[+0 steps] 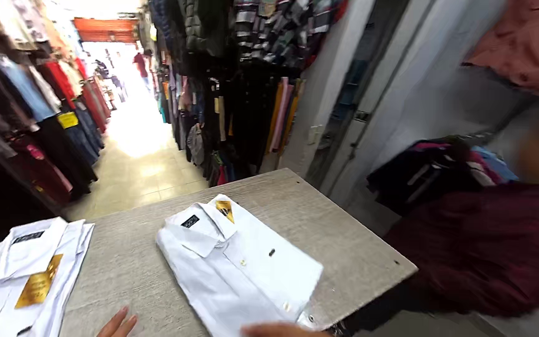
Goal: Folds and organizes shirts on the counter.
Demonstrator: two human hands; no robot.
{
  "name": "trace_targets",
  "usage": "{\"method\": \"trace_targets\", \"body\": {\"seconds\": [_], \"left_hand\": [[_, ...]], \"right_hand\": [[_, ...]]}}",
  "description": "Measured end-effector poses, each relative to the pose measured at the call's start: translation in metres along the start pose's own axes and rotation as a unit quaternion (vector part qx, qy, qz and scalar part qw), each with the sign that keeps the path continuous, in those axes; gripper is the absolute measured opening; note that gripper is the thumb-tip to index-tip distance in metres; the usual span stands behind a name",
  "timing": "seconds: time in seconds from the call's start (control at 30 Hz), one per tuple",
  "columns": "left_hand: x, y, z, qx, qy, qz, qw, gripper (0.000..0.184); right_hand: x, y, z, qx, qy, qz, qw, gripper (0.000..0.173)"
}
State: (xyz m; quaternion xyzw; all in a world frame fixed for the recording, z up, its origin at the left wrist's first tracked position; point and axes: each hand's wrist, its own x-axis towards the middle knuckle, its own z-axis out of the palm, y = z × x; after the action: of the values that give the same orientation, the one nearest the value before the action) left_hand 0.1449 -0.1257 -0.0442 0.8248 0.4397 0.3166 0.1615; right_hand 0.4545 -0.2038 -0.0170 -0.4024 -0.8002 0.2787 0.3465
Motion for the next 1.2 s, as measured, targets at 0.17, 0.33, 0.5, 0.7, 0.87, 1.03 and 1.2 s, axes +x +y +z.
{"method": "trace_targets", "body": {"seconds": [0.17,0.33,0.5,0.7,0.87,1.03,1.2], "left_hand": [[0.001,0.019,0.036,-0.076,-0.012,0.016,0.997,0.033],[0.026,0.008,0.021,-0.060,-0.022,-0.060,0.996,0.042],[0.140,-0.044,0.017,-0.089,-0.073,-0.296,0.948,0.048],[0.211,-0.078,0.044,-0.146,-0.042,-0.357,0.922,0.053],[0.205,-0.084,0.043,-0.294,0.031,-0.366,0.882,0.013],[0.214,-0.072,0.053,-0.264,0.021,-0.327,0.907,0.029],[0.221,-0.079,0.057,-0.261,0.046,-0.307,0.914,0.016]], "right_hand": [[-0.035,0.087,-0.061,-0.250,0.196,0.153,0.936,0.036],[-0.016,0.076,-0.064,-0.089,0.027,0.167,0.982,0.036],[0.084,0.144,-0.095,-0.060,0.016,0.262,0.963,0.045],[0.168,0.176,-0.081,-0.047,0.059,0.302,0.950,0.042],[0.167,0.203,-0.098,0.051,0.106,0.294,0.949,0.015],[0.168,0.225,-0.103,-0.045,0.159,0.232,0.958,0.026],[0.168,0.230,-0.097,0.027,0.258,0.202,0.944,0.008]]}}
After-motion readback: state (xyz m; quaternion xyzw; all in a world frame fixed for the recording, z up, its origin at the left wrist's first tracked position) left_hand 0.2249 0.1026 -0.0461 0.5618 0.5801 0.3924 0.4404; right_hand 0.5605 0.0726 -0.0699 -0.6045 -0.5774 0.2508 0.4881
